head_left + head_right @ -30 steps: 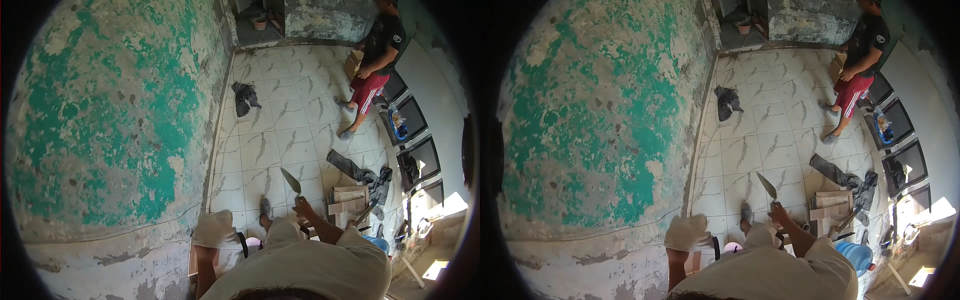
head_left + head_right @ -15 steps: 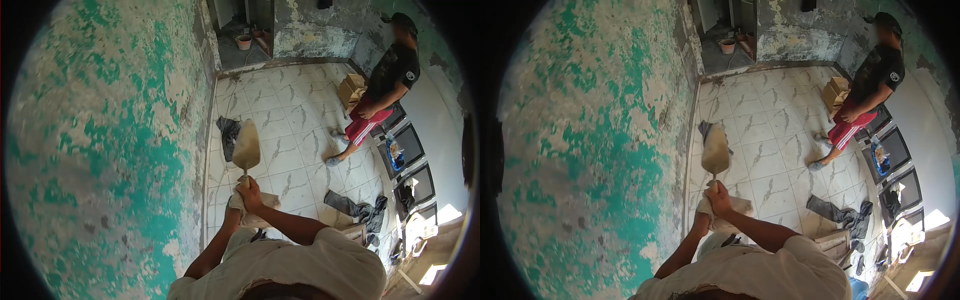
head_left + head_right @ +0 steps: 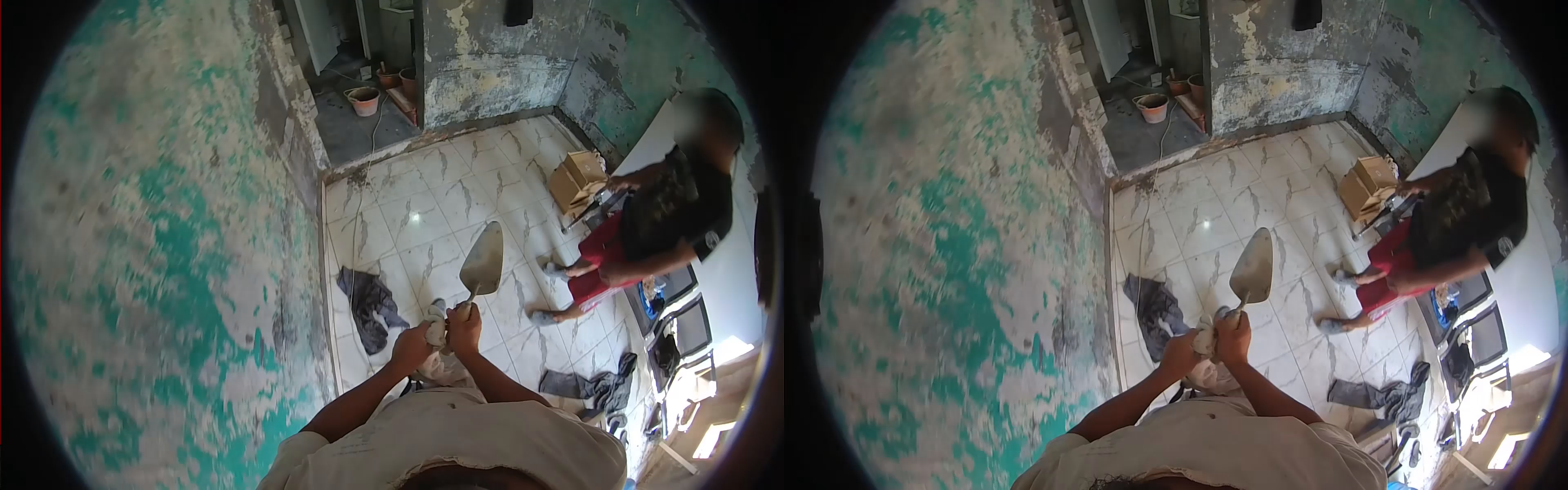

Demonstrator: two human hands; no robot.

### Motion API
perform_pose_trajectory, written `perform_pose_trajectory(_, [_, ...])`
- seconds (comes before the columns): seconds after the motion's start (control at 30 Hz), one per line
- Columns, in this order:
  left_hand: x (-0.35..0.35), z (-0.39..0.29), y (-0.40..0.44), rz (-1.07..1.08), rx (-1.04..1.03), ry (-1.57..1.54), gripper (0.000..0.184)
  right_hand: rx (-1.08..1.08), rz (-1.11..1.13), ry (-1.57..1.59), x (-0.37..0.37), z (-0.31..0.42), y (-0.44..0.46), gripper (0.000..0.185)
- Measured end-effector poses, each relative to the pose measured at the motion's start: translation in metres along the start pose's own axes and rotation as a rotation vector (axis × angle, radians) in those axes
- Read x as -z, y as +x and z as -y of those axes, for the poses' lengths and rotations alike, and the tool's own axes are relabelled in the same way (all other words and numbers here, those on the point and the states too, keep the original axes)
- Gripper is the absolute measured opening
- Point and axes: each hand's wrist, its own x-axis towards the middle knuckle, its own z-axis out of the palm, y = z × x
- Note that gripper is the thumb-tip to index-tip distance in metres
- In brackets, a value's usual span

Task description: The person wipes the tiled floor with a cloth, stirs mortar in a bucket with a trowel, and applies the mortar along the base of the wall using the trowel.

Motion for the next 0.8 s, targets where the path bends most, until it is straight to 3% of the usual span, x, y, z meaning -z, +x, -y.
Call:
perform_pose_trajectory(0.1, [0.030, 0.022, 0.116, -0.060, -0.022, -0.016, 0.040, -0.014, 0.042, 0.220, -0.031, 0.009, 0.108, 0.013])
perform_pose_trajectory(0.13, [0.040, 0.035, 0.152, -0.064, -0.013, -0.118, 0.037, 0.075, 0.112, 0.242, -0.042, 0.003, 0.146, 0.014])
perform_pose_trajectory(0.17, [0.051, 0.043, 0.191, -0.075, -0.013, -0.216, 0.034, 0.122, 0.188, 0.072, -0.051, 0.002, 0.181, 0.018])
perform_pose_trajectory(0.2, [0.067, 0.041, 0.222, 0.082, 0.174, -0.477, 0.036, 0.066, 0.211, 0.087, -0.068, 0.023, 0.208, 0.019])
perform_pose_trajectory(0.23, [0.078, 0.036, 0.254, 0.077, 0.168, -0.465, 0.036, 0.005, 0.234, 0.106, -0.088, 0.044, 0.231, 0.020])
perform_pose_trajectory(0.3, [0.089, 0.026, 0.298, 0.000, -0.096, -0.521, 0.039, 0.173, 0.246, -0.072, -0.129, 0.056, 0.283, 0.023])
perform_pose_trajectory(0.33, [0.110, 0.005, 0.323, 0.216, 0.134, -0.574, 0.045, 0.160, 0.283, -0.120, -0.148, 0.069, 0.304, 0.022])
perform_pose_trajectory(0.37, [0.120, 0.000, 0.354, 0.209, 0.145, -0.586, 0.045, 0.150, 0.321, -0.170, -0.164, 0.079, 0.327, 0.022])
perform_pose_trajectory(0.43, [0.138, 0.001, 0.412, 0.002, 0.596, -1.128, 0.046, 0.126, 0.382, -0.130, -0.198, 0.098, 0.377, 0.020])
perform_pose_trajectory(0.5, [0.145, 0.040, 0.472, -0.082, 0.580, -1.124, 0.045, 0.109, 0.422, -0.174, -0.233, 0.130, 0.419, 0.017])
perform_pose_trajectory(0.57, [0.150, 0.086, 0.534, -0.356, 0.545, -1.174, 0.032, 0.158, 0.463, -0.133, -0.275, 0.128, 0.480, 0.016])
perform_pose_trajectory(0.63, [0.187, 0.083, 0.595, -0.484, 0.589, -1.173, 0.026, 0.127, 0.452, -0.184, -0.324, 0.143, 0.537, 0.015])
perform_pose_trajectory(0.7, [0.220, 0.120, 0.662, -0.416, 0.450, -1.388, 0.029, 0.106, 0.485, -0.132, -0.366, 0.158, 0.588, 0.019])
perform_pose_trajectory(0.73, [0.243, 0.122, 0.697, -0.381, 0.413, -1.376, 0.020, 0.091, 0.505, -0.152, -0.387, 0.171, 0.614, 0.021])
perform_pose_trajectory(0.8, [0.282, 0.124, 0.760, -0.399, 0.471, -1.287, 0.020, 0.059, 0.524, -0.201, -0.417, 0.200, 0.663, 0.022])
